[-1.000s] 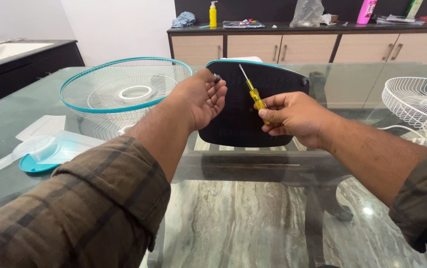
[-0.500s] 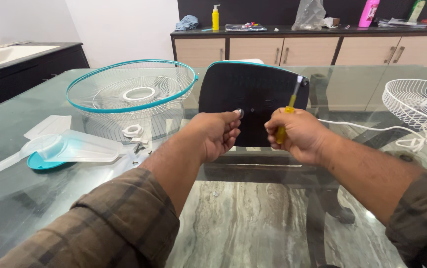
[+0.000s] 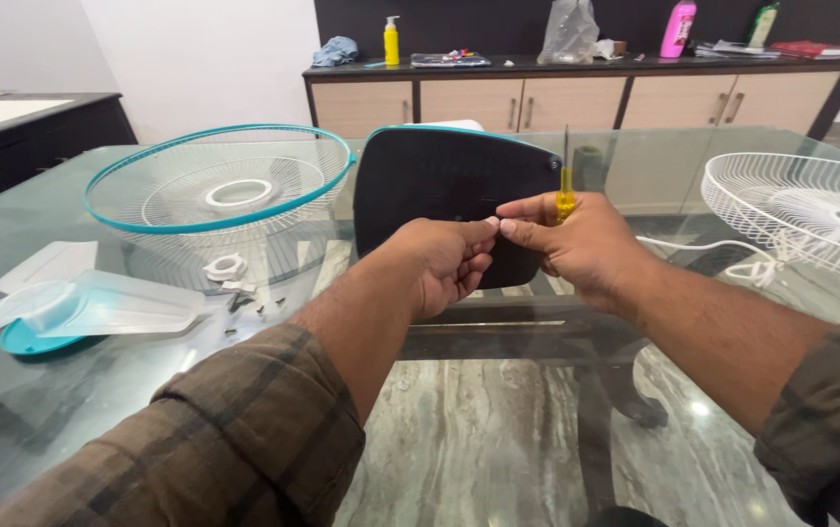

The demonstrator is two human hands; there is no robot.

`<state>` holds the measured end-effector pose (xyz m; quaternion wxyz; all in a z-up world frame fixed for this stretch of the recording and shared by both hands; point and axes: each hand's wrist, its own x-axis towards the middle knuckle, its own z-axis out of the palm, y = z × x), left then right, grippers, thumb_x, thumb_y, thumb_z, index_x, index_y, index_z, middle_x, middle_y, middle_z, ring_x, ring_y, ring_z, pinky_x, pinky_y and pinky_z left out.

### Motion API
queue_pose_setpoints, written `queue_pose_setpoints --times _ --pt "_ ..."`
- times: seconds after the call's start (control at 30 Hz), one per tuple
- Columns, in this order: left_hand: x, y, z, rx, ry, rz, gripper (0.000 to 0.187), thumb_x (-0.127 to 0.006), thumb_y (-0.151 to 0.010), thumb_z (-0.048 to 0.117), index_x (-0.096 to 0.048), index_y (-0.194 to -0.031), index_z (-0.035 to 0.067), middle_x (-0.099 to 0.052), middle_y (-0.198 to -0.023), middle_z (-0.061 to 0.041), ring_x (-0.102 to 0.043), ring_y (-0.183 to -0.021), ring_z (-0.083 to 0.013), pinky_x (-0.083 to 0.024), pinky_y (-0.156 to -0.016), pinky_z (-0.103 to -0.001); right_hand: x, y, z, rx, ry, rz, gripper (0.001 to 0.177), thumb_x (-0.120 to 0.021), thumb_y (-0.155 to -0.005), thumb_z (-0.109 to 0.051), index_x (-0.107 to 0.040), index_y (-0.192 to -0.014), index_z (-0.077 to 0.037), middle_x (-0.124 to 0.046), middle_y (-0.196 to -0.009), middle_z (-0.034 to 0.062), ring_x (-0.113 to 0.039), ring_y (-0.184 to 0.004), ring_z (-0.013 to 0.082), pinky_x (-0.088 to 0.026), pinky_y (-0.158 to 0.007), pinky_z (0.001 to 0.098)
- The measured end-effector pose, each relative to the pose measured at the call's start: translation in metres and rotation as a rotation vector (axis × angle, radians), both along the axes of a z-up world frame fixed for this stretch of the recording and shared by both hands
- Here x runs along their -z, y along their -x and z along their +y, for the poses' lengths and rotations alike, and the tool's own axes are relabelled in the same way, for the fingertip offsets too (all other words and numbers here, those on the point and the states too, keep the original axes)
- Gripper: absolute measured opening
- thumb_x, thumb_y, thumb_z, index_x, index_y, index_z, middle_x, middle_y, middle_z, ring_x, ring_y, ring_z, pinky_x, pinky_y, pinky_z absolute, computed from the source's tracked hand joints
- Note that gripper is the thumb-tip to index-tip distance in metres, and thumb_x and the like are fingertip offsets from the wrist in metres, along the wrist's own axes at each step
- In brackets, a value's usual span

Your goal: The person assembles a table fan by attaching the motor housing to the fan body and then securing the rear cover with screws. They use a screwdriver to tighten multiple screws on the back panel while working at a glass table.

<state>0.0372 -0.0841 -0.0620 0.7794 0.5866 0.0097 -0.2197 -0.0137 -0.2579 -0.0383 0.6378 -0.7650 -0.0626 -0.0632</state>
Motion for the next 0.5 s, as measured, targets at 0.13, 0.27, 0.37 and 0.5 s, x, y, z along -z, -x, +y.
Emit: queue_pose_setpoints --times 0.13,0.27,0.37,0.5 --pt "-0.004 0.004 -0.017 0.021 -0.063 -0.025 0.02 -0.074 -0.094 0.029 -0.069 -0.084 0.012 -0.062 -0.076 0.005 -0.056 -0.065 -0.0066 -0.048 -0.063 -0.023 0.002 0.0 -0.018 0.042 0.07 -0.106 0.015 -0.075 -0.093 -0.011 -0.078 -0.105 -0.003 -0.07 -0.082 0.0009 -0.05 -0.064 0.0077 -0.04 -0.055 0.0246" --pt "-0.006 0.008 -0.04 0.062 -0.123 -0.06 0.022 -0.075 -0.094 0.03 -0.069 -0.083 0.011 -0.062 -0.076 0.005 -0.056 -0.066 -0.0071 -0.048 -0.063 -0.023 0.008 -0.001 -0.038 0.155 0.209 -0.164 0.013 -0.073 -0.094 -0.013 -0.077 -0.099 -0.002 -0.072 -0.082 0.0002 -0.058 -0.07 0.0071 -0.047 -0.061 0.0242" --pt "-0.004 0.008 -0.057 0.103 -0.217 -0.132 0.023 -0.075 -0.093 0.032 -0.07 -0.087 0.011 -0.063 -0.08 0.004 -0.055 -0.069 -0.009 -0.048 -0.064 -0.026 0.013 -0.002 -0.065 0.282 0.324 -0.108 0.013 -0.074 -0.094 -0.015 -0.077 -0.099 -0.004 -0.071 -0.081 0.0016 -0.057 -0.068 0.0103 -0.046 -0.06 0.0277" --pt "-0.001 0.004 -0.076 0.148 -0.385 -0.232 0.021 -0.074 -0.089 0.032 -0.076 -0.101 0.015 -0.07 -0.095 0.002 -0.061 -0.078 -0.0132 -0.051 -0.068 -0.031 0.026 -0.003 -0.108 0.358 0.358 -0.095 0.014 -0.077 -0.091 -0.016 -0.078 -0.099 -0.004 -0.073 -0.084 0.0036 -0.061 -0.072 0.0097 -0.05 -0.063 0.0272"
